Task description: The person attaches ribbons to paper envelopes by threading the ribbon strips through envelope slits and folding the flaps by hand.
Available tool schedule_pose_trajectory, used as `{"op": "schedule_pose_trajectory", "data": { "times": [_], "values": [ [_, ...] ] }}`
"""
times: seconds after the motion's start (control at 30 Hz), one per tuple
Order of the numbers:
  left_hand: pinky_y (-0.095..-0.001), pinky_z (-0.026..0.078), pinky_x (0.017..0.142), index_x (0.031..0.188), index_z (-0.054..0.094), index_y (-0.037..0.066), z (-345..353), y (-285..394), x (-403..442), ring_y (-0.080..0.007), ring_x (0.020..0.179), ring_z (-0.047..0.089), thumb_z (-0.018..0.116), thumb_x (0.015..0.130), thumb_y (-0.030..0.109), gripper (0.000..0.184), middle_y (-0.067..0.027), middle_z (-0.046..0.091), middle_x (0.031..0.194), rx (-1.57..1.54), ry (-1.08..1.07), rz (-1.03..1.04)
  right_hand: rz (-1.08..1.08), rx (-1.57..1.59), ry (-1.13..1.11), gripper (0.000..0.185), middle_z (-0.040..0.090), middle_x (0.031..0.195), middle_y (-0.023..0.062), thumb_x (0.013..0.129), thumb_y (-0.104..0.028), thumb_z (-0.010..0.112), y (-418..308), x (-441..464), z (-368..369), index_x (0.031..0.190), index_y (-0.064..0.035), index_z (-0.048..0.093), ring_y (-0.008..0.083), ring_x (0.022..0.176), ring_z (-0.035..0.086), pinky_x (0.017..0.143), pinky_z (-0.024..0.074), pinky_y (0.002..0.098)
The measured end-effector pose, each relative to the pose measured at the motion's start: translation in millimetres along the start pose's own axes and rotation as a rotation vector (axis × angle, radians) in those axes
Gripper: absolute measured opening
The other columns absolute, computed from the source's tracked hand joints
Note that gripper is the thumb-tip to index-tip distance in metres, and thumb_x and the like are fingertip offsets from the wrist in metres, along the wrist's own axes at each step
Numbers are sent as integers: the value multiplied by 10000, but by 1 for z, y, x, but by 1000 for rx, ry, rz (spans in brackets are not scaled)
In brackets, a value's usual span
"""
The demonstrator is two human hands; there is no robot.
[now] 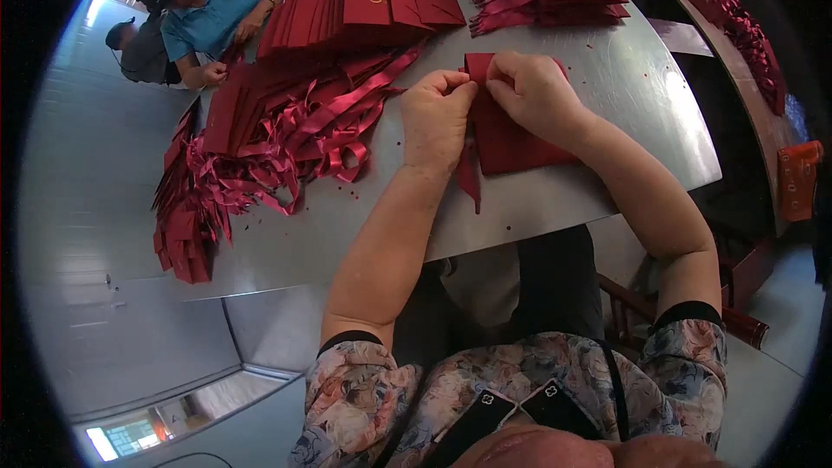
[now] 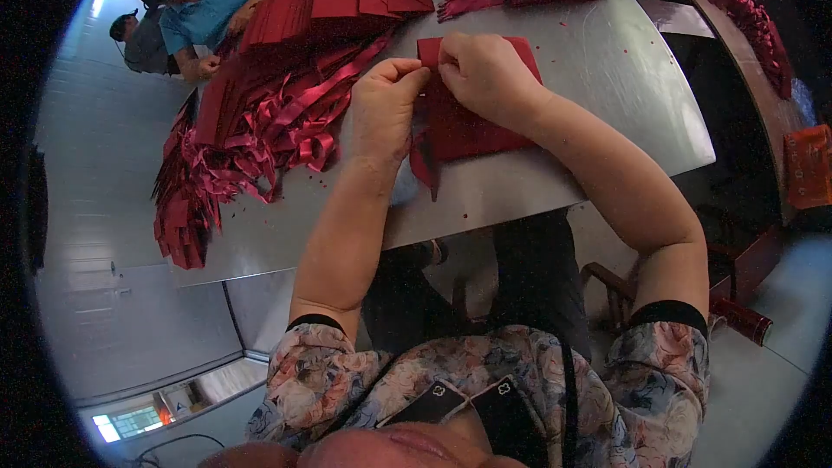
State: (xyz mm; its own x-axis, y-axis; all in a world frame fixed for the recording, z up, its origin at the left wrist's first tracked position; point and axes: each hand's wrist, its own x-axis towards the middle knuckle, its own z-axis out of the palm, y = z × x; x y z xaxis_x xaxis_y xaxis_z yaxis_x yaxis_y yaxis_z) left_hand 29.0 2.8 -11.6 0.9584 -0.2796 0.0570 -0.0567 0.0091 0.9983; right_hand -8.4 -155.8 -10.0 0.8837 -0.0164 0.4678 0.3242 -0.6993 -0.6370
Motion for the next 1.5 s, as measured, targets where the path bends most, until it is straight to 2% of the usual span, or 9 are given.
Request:
{"op": "schedule_pose_trajectory", "data": {
  "times": [0.27,0.47,0.6,0.67,0.77,1.17,1.37,1.43,1.5],
  "values": [
    [-260,502,655,948,691,-32,4,-1,-1,-95,729,605,631,869,66,139,-69,691,844,190,-6,105,-126,-381,-11,72,629,845,180,836,-75,601,-11,-8,8,835,-9,573,384,793,629,664,501,437],
    [-269,539,747,1093,635,-15,-12,-1,8,-149,843,664,551,937,45,187,-80,681,1001,-438,-280,-323,142,228,6,153,699,823,157,781,-126,709,6,1,-1,880,-9,702,234,714,665,673,514,324],
    [-274,537,766,1100,638,-17,-13,10,6,-147,886,656,563,931,49,197,-85,678,1006,-292,-344,-375,190,330,-71,140,690,765,109,798,-109,712,7,3,-8,881,1,695,163,683,644,628,517,302],
    [-272,537,754,1113,635,-32,-15,5,10,-139,857,656,561,920,39,218,-74,676,1005,-172,-444,-240,420,499,-217,135,666,719,55,816,-113,721,3,5,-16,884,1,694,125,680,625,583,515,270],
    [-250,523,696,1111,640,-34,-16,10,8,-121,786,641,560,912,40,227,-52,674,959,53,-456,-134,413,525,-256,119,636,759,28,838,-85,711,3,5,-17,922,-9,671,63,632,568,533,473,206],
    [-240,451,502,932,661,2,-41,19,22,-83,544,570,575,894,78,120,-14,614,699,627,-432,-91,181,104,-378,374,597,742,46,699,-26,786,13,7,-16,1005,-2,573,98,647,571,527,465,264],
    [-244,444,467,925,669,4,-50,9,31,-89,520,578,597,886,92,121,-23,610,666,604,-415,-123,322,346,-439,481,593,735,33,657,-26,796,9,8,-23,1081,-3,568,106,649,558,546,443,252],
    [-274,455,462,912,677,-3,-55,-4,37,-116,517,592,613,860,96,129,-43,631,667,582,-409,-31,331,281,-499,573,663,882,132,587,-121,822,16,10,-26,1104,-12,600,190,831,607,749,506,326],
    [-308,479,482,881,670,-26,-54,-6,35,-154,524,629,604,845,83,133,-90,644,654,609,-339,2,249,318,-455,533,673,915,121,610,-59,790,12,5,-35,1102,-6,591,179,842,600,769,502,325]
  ]
}}
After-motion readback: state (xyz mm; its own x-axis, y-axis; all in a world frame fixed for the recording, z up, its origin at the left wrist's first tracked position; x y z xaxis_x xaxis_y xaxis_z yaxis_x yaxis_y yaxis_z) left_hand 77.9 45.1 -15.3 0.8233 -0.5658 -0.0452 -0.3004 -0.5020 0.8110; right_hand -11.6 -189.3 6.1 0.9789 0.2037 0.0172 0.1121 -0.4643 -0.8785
